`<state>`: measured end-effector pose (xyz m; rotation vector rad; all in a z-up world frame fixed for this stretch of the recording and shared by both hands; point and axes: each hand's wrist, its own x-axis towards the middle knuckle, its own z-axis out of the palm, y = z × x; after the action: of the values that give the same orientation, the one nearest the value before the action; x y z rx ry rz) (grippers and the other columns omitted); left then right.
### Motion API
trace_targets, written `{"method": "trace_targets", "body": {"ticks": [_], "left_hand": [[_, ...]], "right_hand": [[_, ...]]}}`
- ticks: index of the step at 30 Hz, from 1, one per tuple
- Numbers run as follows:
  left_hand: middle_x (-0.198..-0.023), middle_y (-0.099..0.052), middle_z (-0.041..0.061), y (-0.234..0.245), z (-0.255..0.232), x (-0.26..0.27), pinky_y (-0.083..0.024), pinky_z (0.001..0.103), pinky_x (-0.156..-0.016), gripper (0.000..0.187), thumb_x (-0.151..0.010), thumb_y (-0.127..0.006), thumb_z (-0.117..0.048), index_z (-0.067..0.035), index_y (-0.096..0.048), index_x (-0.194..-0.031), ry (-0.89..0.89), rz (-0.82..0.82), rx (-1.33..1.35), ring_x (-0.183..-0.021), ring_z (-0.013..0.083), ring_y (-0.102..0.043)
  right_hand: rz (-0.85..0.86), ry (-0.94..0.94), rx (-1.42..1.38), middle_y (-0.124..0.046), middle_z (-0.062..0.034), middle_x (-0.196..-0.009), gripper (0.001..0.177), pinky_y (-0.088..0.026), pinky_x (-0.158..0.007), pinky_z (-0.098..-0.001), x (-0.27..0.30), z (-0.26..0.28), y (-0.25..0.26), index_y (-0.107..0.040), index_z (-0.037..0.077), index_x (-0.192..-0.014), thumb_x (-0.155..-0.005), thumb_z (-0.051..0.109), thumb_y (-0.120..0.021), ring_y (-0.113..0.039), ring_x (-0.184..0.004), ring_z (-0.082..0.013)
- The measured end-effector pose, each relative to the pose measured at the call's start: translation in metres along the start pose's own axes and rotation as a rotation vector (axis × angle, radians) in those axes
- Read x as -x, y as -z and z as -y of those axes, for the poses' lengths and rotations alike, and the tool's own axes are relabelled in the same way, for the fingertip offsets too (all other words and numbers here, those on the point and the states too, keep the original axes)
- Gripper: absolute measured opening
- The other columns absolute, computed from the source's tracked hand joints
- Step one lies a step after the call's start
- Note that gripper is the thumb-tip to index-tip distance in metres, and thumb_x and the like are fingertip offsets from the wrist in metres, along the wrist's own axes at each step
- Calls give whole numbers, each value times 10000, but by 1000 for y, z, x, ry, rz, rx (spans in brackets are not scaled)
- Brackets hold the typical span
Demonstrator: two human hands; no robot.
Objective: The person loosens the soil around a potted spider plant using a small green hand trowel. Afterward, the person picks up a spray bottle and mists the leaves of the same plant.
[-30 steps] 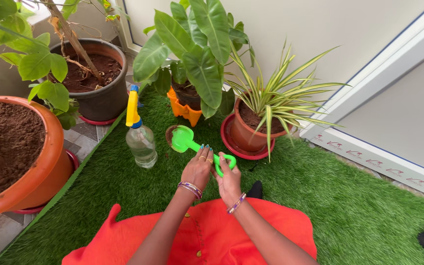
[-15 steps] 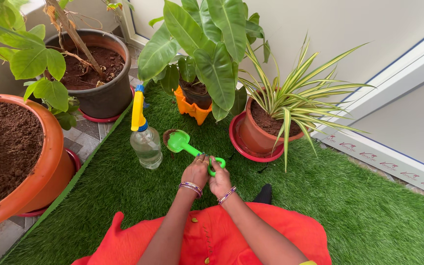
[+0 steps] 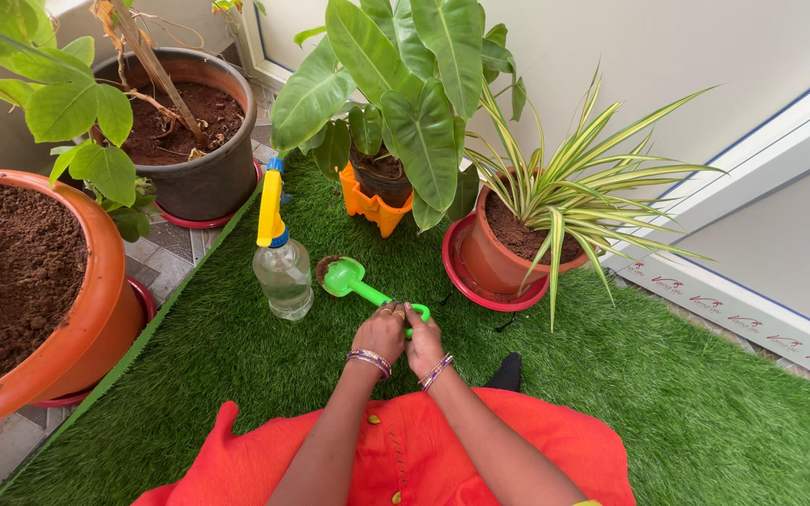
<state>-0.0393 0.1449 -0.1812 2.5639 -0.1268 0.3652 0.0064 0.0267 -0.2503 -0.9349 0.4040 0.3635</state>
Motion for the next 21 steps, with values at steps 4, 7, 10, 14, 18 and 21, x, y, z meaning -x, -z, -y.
{"method": "trace_targets", "body": {"ticks": [4, 7, 10, 14, 18, 21], "left_hand": [[-1291, -664, 241, 6, -10, 2, -543, 480, -976, 347, -921, -583, -127, 23, -643, -1228, -27, -24, -41, -1215, 394, -641], [-1346, -633, 234, 13, -17, 4, -509, 495, -1001, 395, -929, -584, -122, 11, -607, -1300, -27, -46, -56, -1238, 397, -615], [-1400, -595, 216, 21, -26, 6, -468, 500, -1050, 499, -879, -627, -114, -3, -561, -1361, -43, -26, -98, -1286, 393, -576], [-1451, -542, 210, 35, -35, 8, -426, 491, -1100, 668, -775, -702, -105, 13, -504, -1402, -69, 7, -141, -1344, 390, -518], [-1472, -515, 227, 60, -42, 9, -412, 488, -1114, 743, -754, -740, -117, 36, -464, -1426, -69, -12, -140, -1371, 388, -494], [-1482, -502, 228, 82, -48, 10, -394, 496, -1119, 771, -745, -742, -107, 34, -443, -1442, -48, -64, -175, -1376, 390, -474]], "right_hand": [[-78, 90, 183, -675, -70, -1068, 378, -564, -796, -377, -9, 3, 13, -585, 42, -1262, -955, 198, -741, -637, -934, -193], [-159, 348, 593, -602, -106, -1346, 681, -476, -1022, -334, -11, 10, 13, -360, -13, -1504, -1002, 192, -772, -608, -1211, -196], [-177, 184, 719, -696, -190, -1307, 677, -531, -984, -367, -2, 11, 9, -348, 70, -1576, -959, 168, -610, -660, -1151, -265], [51, 496, 912, -494, -185, -1506, 453, -401, -1086, -356, 11, 22, -3, -558, 8, -1462, -1031, 141, -599, -468, -1350, -241], [185, 377, 853, -673, -114, -1370, 441, -489, -1040, -320, 49, 47, -36, -564, 41, -1429, -1004, 152, -533, -638, -1229, -178], [250, 431, 894, -691, -126, -1340, 442, -512, -1018, -319, 70, 62, -62, -562, 33, -1428, -998, 130, -535, -658, -1200, -183]]}}
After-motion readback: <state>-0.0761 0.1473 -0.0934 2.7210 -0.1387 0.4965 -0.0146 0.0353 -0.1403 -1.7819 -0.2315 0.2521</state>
